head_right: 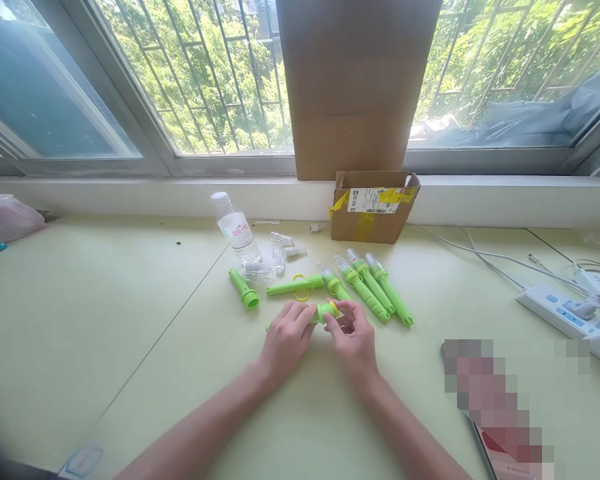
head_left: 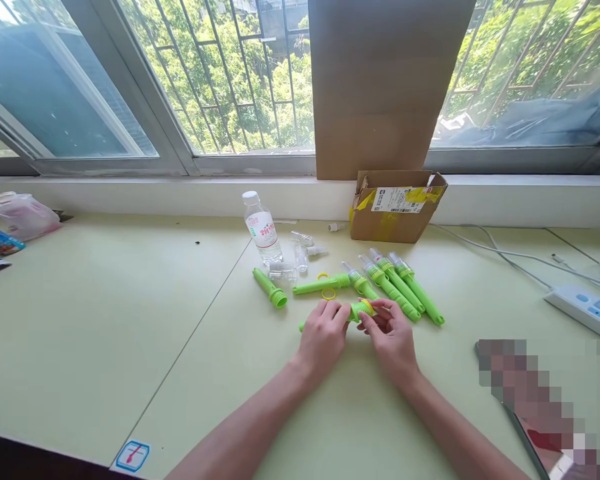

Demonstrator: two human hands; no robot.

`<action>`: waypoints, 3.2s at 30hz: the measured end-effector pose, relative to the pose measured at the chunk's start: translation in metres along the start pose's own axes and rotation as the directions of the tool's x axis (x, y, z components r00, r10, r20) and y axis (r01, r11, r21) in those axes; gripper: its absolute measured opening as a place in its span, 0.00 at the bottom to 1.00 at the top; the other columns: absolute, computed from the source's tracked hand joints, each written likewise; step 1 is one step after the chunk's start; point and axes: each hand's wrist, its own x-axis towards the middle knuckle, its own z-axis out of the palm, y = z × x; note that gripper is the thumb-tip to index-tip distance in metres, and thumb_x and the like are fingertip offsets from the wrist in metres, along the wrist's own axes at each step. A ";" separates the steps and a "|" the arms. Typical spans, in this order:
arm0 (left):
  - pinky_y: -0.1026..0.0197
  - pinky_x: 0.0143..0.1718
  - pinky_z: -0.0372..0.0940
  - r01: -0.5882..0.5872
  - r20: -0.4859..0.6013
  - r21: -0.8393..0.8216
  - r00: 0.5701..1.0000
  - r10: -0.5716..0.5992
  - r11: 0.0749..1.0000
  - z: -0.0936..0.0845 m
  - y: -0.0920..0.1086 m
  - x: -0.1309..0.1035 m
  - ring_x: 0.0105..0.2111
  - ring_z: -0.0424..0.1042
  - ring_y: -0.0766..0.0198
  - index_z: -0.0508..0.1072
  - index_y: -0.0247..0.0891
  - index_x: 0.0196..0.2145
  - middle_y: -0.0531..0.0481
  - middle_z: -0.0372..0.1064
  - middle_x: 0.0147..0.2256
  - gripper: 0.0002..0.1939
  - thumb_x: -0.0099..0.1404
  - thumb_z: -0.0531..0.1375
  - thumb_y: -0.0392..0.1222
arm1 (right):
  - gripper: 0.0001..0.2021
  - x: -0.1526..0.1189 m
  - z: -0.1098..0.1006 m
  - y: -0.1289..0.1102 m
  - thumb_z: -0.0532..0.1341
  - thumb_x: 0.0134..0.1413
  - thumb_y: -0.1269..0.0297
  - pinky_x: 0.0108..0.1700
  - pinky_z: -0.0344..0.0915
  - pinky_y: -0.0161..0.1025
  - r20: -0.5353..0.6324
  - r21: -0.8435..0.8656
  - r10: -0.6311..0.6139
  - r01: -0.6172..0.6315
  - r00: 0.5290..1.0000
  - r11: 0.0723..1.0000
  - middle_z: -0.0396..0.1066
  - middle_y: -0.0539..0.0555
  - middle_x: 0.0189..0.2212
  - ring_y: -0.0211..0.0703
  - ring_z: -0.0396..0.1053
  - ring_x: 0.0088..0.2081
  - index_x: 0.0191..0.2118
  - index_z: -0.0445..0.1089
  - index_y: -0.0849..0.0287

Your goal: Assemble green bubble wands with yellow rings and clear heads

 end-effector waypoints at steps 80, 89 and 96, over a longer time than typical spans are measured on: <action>0.63 0.27 0.60 0.095 0.179 -0.227 0.982 -0.054 0.969 -0.006 -0.001 -0.001 0.30 0.69 0.62 0.68 0.37 0.42 0.48 0.70 0.32 0.08 0.69 0.52 0.41 | 0.13 -0.004 -0.001 -0.003 0.58 0.59 0.59 0.31 0.75 0.41 -0.041 -0.278 -0.234 0.214 0.971 0.936 0.73 0.56 0.41 0.41 0.71 0.31 0.47 0.68 0.57; 0.63 0.28 0.61 0.060 0.131 -0.190 0.991 -0.036 0.980 -0.004 0.000 -0.001 0.31 0.70 0.61 0.67 0.37 0.45 0.48 0.70 0.32 0.09 0.69 0.52 0.40 | 0.17 -0.003 -0.002 -0.002 0.55 0.60 0.58 0.30 0.75 0.41 -0.048 -0.300 -0.272 0.246 0.961 0.922 0.72 0.58 0.45 0.45 0.73 0.35 0.51 0.69 0.58; 0.63 0.27 0.61 0.030 0.091 -0.166 0.996 -0.015 0.986 -0.004 -0.001 -0.001 0.31 0.71 0.61 0.65 0.37 0.47 0.47 0.71 0.33 0.11 0.70 0.50 0.41 | 0.21 -0.004 -0.001 -0.002 0.56 0.60 0.58 0.29 0.75 0.39 0.044 -0.345 -0.259 0.258 0.965 0.902 0.71 0.61 0.50 0.45 0.74 0.34 0.57 0.67 0.58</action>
